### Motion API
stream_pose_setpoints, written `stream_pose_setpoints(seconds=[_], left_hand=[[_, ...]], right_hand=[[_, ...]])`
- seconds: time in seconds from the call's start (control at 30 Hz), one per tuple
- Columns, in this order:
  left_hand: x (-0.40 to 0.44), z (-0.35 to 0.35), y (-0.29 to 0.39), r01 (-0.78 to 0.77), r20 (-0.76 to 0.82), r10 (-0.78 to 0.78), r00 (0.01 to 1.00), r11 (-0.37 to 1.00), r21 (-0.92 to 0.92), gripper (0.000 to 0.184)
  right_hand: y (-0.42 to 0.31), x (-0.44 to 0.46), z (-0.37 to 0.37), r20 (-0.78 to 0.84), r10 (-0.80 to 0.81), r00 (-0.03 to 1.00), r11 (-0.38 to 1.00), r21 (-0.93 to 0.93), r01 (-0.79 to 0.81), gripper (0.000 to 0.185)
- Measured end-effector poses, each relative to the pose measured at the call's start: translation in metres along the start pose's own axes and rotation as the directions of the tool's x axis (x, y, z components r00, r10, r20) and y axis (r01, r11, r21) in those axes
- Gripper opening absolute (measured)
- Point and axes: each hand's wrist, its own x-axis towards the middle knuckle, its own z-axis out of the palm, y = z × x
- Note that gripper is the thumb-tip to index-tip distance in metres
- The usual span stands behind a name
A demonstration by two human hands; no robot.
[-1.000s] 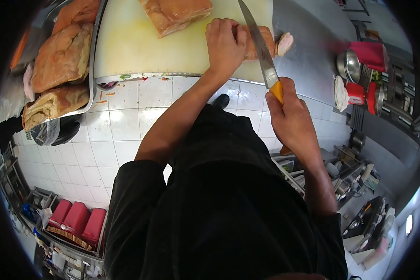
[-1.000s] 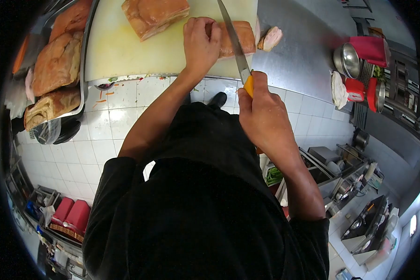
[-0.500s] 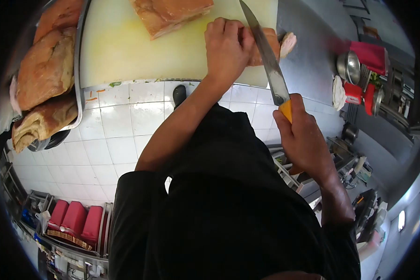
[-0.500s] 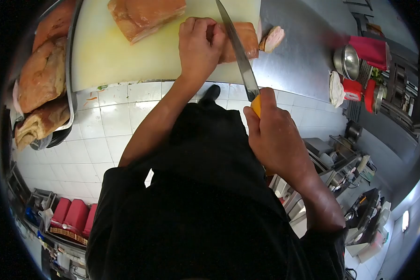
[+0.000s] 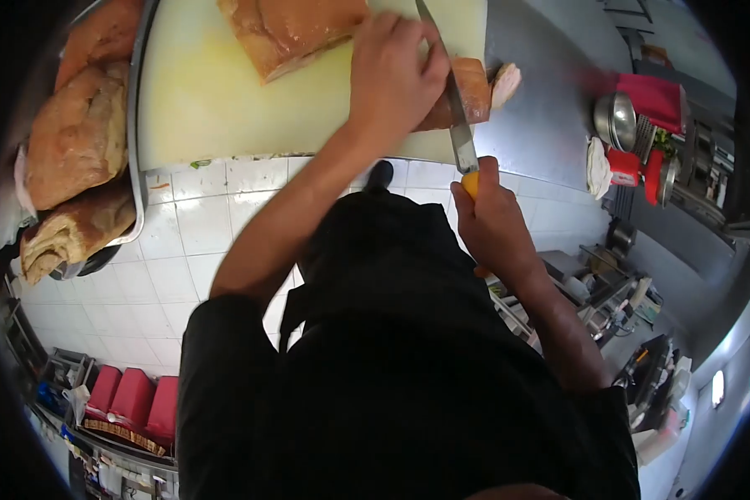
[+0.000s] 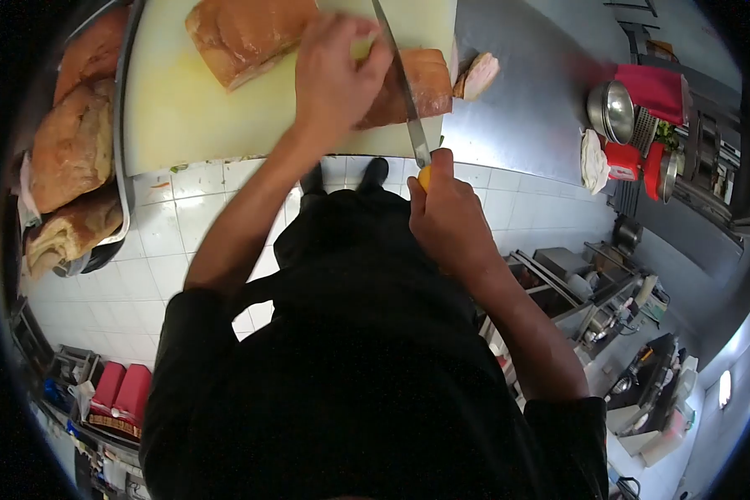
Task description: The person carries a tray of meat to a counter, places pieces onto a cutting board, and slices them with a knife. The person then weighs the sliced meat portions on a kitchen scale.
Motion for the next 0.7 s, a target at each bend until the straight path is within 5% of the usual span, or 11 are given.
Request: stream_pose_setpoints(seconds=[0.03, 0.1, 0.13, 0.27, 0.6, 0.7], left_hand=[[0.032, -0.005, 0.009, -0.087, 0.049, 0.096, 0.994, 0.985, -0.151, 0.029], [0.093, 0.005, 0.035, -0.285, 0.054, 0.324, 0.944, 0.89, -0.357, 0.028], [0.107, 0.035, 0.027, -0.265, 0.243, 0.376, 0.894, 0.881, -0.391, 0.025], [0.107, 0.097, -0.032, -0.247, 0.774, 0.331, 0.54, 0.941, -0.231, 0.021], [0.094, 0.074, -0.01, -0.241, 0.565, 0.324, 0.759, 0.946, -0.218, 0.021], [0.088, 0.083, -0.029, -0.278, 0.361, 0.414, 0.836, 0.886, -0.371, 0.019]], right_hand=[[0.0, 0.0, 0.002, -0.01, -0.017, 1.0, 1.0, 0.0, 0.017, 0.028], [0.001, -0.001, 0.002, 0.003, -0.021, 1.0, 1.0, 0.015, 0.021, 0.026], [0.0, -0.002, 0.0, -0.001, -0.028, 1.0, 1.0, 0.01, 0.028, 0.026], [-0.006, 0.002, -0.006, 0.007, -0.044, 0.999, 0.999, 0.016, 0.044, 0.026], [0.015, 0.004, 0.03, -0.099, -0.069, 0.993, 0.997, 0.036, 0.073, 0.026], [0.011, 0.005, 0.027, -0.082, -0.065, 0.995, 0.998, 0.01, 0.066, 0.026]])
